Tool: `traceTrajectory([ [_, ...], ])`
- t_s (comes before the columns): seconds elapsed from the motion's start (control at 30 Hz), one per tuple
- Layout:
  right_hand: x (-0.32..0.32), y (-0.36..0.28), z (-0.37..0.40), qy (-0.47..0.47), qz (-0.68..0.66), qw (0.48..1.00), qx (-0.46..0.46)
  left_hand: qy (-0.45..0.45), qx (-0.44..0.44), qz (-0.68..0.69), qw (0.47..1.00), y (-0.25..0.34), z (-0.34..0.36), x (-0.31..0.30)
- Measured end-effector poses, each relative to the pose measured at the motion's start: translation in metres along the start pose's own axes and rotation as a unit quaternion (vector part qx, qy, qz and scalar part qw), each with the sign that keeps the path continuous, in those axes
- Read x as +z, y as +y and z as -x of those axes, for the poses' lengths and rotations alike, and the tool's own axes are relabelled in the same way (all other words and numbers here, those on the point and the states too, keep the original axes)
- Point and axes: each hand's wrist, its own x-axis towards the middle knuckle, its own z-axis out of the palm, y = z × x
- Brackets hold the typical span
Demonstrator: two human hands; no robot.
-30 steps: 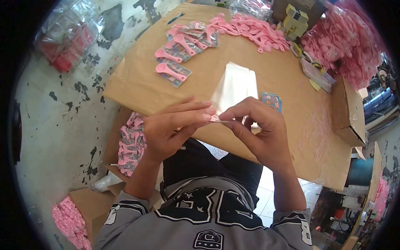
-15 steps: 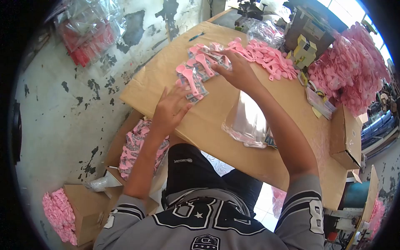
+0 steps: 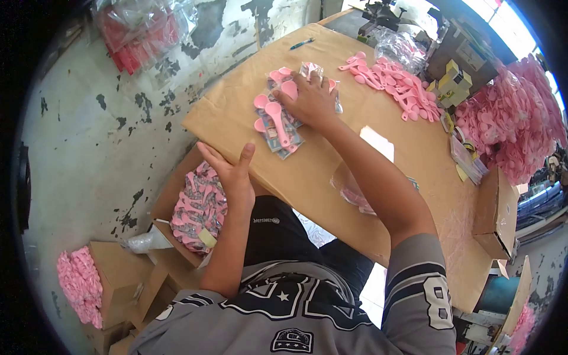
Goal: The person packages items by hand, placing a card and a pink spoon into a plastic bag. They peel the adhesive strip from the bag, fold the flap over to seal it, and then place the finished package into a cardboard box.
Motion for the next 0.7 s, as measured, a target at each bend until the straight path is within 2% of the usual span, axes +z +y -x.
traceTrajectory([
  [0.03, -0.005, -0.009, 0.008, -0.019, -0.013, 1.0, -0.006, 0.012, -0.031, 0.052, 0.998, -0.005, 0.007, -0.002],
  [0.13, -0.005, -0.03, 0.027, -0.017, -0.015, 1.0, -0.015, -0.068, -0.159, 0.246, 0.954, -0.008, 0.022, -0.007],
  [0.3, -0.005, -0.057, 0.049, -0.015, -0.009, 0.999, -0.03, -0.113, -0.184, 0.312, 0.925, -0.003, 0.012, -0.009],
  [0.37, -0.003, -0.067, 0.062, -0.015, -0.032, 0.998, -0.05, -0.122, -0.246, 0.32, 0.907, -0.006, 0.012, -0.021],
  [0.47, -0.002, -0.084, 0.082, -0.008, -0.038, 0.997, -0.072, -0.108, -0.289, 0.356, 0.882, 0.007, 0.017, -0.029],
  [0.57, -0.007, -0.108, 0.103, -0.022, -0.031, 0.996, -0.08, -0.11, -0.283, 0.383, 0.872, 0.011, 0.02, -0.046],
  [0.67, -0.006, -0.133, 0.124, -0.024, -0.045, 0.994, -0.099, -0.077, -0.27, 0.363, 0.889, 0.033, 0.027, -0.065],
  [0.7, -0.004, -0.142, 0.13, -0.024, -0.056, 0.992, -0.107, -0.055, -0.25, 0.338, 0.906, 0.022, 0.027, -0.079],
])
